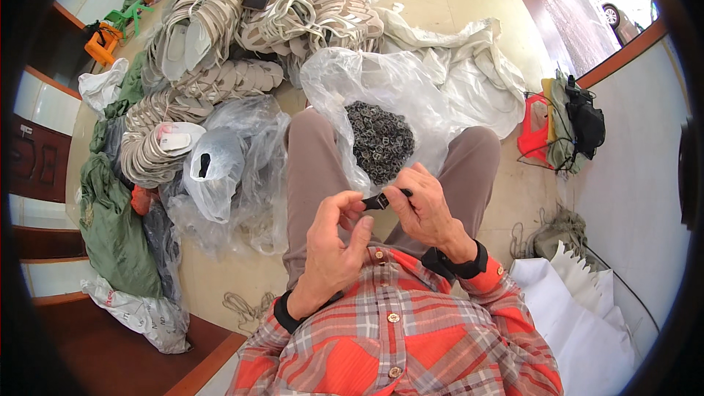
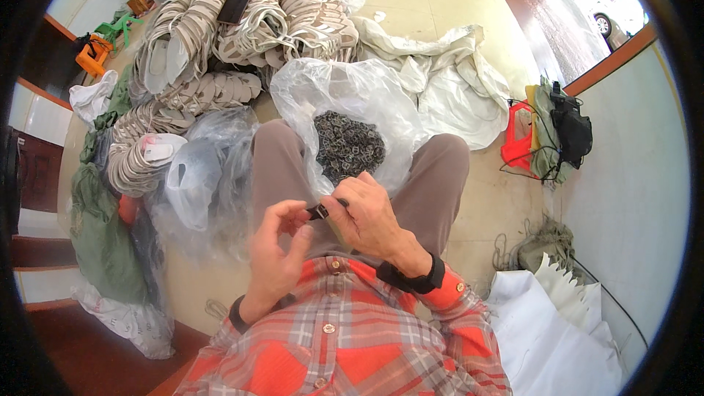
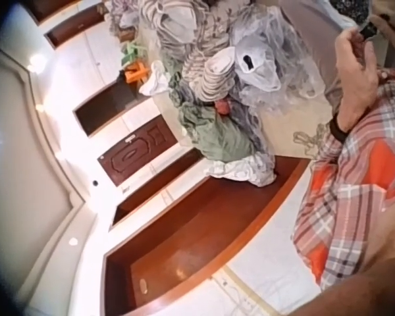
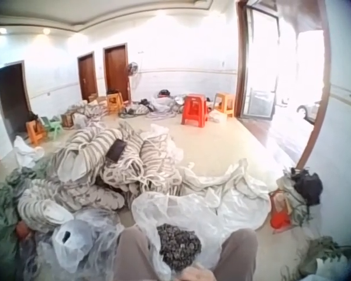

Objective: The recorder is assembling small metal rings onto black straps, likely for footwear production.

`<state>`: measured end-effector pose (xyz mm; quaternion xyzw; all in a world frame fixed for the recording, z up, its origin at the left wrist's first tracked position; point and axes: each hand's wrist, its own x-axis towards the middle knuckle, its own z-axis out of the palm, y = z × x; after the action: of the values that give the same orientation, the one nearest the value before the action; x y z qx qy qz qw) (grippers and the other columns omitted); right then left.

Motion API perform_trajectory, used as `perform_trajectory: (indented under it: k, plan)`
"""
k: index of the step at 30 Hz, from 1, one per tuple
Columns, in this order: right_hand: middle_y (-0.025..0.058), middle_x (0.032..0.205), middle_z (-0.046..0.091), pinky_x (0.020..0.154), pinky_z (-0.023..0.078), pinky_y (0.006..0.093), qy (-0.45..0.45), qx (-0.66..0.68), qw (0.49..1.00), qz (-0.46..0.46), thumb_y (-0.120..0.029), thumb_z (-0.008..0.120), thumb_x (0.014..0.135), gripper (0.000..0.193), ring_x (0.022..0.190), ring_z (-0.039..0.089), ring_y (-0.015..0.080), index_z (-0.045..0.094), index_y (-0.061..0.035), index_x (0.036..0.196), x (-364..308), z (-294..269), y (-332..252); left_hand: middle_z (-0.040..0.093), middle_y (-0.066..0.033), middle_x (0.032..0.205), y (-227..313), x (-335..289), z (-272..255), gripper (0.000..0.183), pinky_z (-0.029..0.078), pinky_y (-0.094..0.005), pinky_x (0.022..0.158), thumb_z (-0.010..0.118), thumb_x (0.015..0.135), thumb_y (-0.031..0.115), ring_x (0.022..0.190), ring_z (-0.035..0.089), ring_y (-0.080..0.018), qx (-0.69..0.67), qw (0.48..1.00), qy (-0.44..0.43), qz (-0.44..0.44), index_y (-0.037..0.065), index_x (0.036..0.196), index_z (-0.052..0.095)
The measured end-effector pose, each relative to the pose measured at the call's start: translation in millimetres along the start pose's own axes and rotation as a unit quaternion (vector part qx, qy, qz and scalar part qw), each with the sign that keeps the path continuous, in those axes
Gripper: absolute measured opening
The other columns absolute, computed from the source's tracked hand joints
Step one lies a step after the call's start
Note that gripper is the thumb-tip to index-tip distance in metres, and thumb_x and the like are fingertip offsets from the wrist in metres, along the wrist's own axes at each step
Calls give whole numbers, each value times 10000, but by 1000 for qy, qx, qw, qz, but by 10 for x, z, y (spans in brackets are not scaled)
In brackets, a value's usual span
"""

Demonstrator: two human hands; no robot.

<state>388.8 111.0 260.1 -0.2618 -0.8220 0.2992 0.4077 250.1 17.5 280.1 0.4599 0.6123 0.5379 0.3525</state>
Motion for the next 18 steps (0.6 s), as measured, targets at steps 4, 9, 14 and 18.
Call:
perform_trajectory:
  k: [4, 9, 14, 18]
  plan:
    - [81, 593, 446, 540, 316, 342, -16, -12, 1000, -13, -82, 598, 798, 166, 533, 413, 256, 493, -43, 675, 3, -7, 8, 547, -74, 830, -21, 64, -70, 185, 417, -256, 679, 629, 734, 2, 739, 522, -150, 169, 977, -26, 125, 12, 901, 549]
    - [76, 599, 455, 542, 321, 343, -30, -48, 998, -26, -88, 616, 783, 166, 536, 424, 251, 498, -50, 672, -28, 24, 62, 576, -69, 762, 80, 72, -77, 107, 421, -236, 639, 600, 803, 67, 700, 516, -97, 95, 983, -116, -111, -7, 866, 556]
    - [70, 606, 469, 556, 332, 341, -23, -70, 996, -53, -97, 629, 767, 163, 551, 452, 247, 501, -58, 673, -30, 77, 42, 582, -39, 727, -113, 94, -56, 116, 423, -225, 588, 539, 857, 84, 641, 520, -84, 23, 985, -154, -80, -25, 873, 573]
    - [91, 615, 483, 570, 336, 349, -68, -5, 998, -15, -113, 598, 797, 162, 568, 462, 267, 503, -44, 685, -88, 82, 65, 591, -26, 744, -176, 188, -70, 188, 433, -213, 574, 499, 911, 139, 628, 528, -72, -141, 944, -214, -208, -27, 898, 586]
